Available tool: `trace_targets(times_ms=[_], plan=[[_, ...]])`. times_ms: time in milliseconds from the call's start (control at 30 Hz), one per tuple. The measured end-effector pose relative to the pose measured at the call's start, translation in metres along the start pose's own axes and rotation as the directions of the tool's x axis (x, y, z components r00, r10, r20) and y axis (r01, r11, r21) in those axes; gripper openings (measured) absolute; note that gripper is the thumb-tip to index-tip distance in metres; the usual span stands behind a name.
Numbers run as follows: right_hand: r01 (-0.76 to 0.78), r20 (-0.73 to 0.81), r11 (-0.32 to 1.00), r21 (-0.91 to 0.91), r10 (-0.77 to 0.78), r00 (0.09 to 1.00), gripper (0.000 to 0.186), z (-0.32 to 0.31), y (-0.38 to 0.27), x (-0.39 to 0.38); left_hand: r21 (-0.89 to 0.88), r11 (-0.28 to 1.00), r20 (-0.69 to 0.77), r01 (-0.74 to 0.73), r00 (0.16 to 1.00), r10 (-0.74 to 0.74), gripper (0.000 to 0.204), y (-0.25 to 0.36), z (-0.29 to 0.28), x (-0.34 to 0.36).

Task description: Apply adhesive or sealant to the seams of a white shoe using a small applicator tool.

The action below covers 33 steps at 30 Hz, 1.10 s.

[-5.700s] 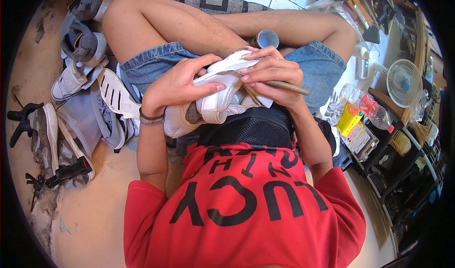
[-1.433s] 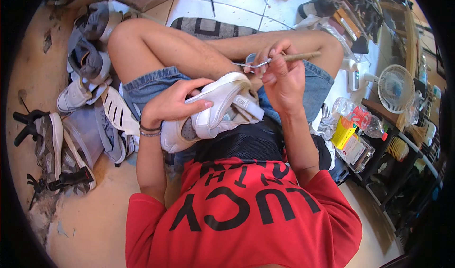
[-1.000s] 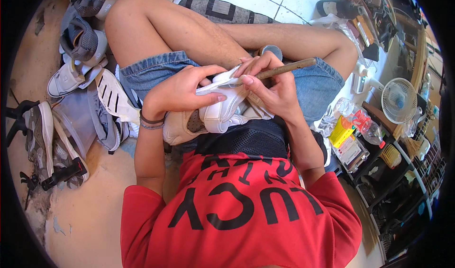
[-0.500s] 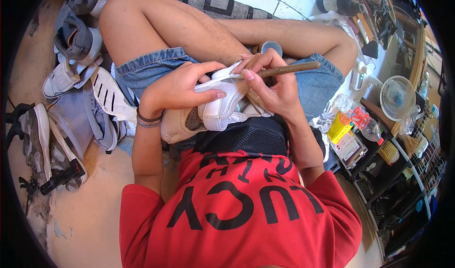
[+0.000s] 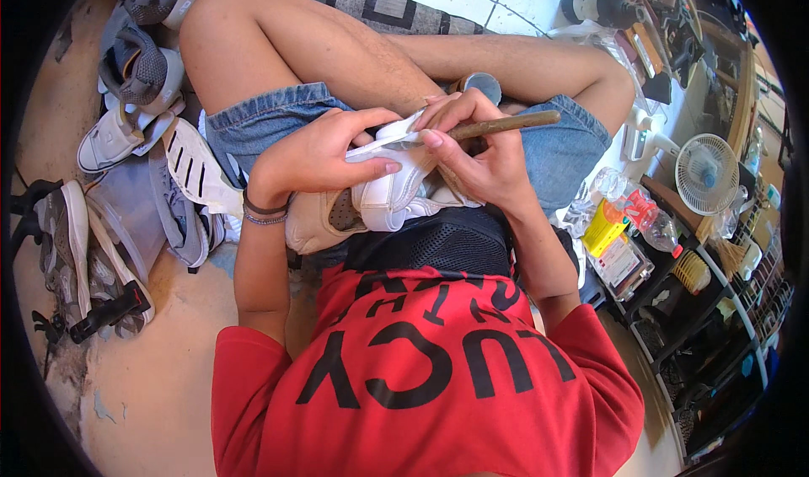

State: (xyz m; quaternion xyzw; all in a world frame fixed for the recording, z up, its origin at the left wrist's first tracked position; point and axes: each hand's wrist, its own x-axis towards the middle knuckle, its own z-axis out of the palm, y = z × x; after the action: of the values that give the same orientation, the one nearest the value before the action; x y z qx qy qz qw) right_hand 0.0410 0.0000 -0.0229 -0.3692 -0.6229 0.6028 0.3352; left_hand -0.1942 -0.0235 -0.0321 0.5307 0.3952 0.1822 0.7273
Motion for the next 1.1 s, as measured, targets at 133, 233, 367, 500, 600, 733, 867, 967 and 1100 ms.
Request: trace_targets(times_ms=[133, 233, 367, 500, 600, 733, 867, 967, 1100], plan=[[-0.072, 0.055, 0.987, -0.146, 0.08, 0.995, 0.019, -0.002, -0.005, 0.004, 0.055, 0.995, 0.069, 0.078, 0.994, -0.082, 0.057, 0.004, -0.006, 0.0], [-0.17, 0.066, 0.966, -0.197, 0.186, 0.98, 0.023, 0.0, -0.015, 0.013, 0.101, 0.994, 0.066, 0.047, 0.996, -0.053, 0.055, -0.005, -0.005, -0.001], [-0.067, 0.019, 0.978, -0.198, 0.072, 0.997, 0.023, 0.001, -0.005, 0.013, 0.071, 0.997, 0.006, -0.024, 1.0, 0.024, 0.049, -0.004, -0.003, -0.001], [-0.083, -0.055, 0.983, -0.161, 0.075, 0.996, 0.02, -0.004, 0.001, 0.008, 0.031, 0.998, 0.065, 0.06, 0.996, -0.062, 0.054, 0.001, -0.005, -0.001], [-0.115, -0.074, 0.983, -0.145, 0.105, 0.992, 0.02, -0.007, 0.005, 0.003, 0.044, 0.996, 0.066, 0.077, 0.995, -0.08, 0.055, 0.004, -0.005, -0.001], [-0.049, -0.07, 0.999, -0.014, 0.048, 0.996, 0.017, -0.008, 0.005, 0.001, 0.066, 0.997, 0.043, 0.045, 0.998, -0.048, 0.058, 0.008, -0.001, -0.006], [-0.006, -0.076, 0.958, 0.286, 0.029, 0.997, 0.015, -0.013, -0.002, 0.001, 0.276, 0.959, -0.093, -0.069, 0.991, 0.098, 0.061, 0.014, 0.013, -0.015], [0.064, -0.149, 0.879, 0.472, 0.008, 0.989, 0.013, -0.022, 0.003, 0.004, 0.4, 0.913, -0.208, -0.087, 0.961, 0.183, 0.06, 0.024, 0.025, -0.024], [0.088, -0.262, 0.811, 0.578, 0.082, 0.962, 0.013, -0.015, 0.01, 0.004, 0.416, 0.898, -0.41, 0.143, 0.911, 0.045, 0.053, 0.049, 0.044, -0.026]])
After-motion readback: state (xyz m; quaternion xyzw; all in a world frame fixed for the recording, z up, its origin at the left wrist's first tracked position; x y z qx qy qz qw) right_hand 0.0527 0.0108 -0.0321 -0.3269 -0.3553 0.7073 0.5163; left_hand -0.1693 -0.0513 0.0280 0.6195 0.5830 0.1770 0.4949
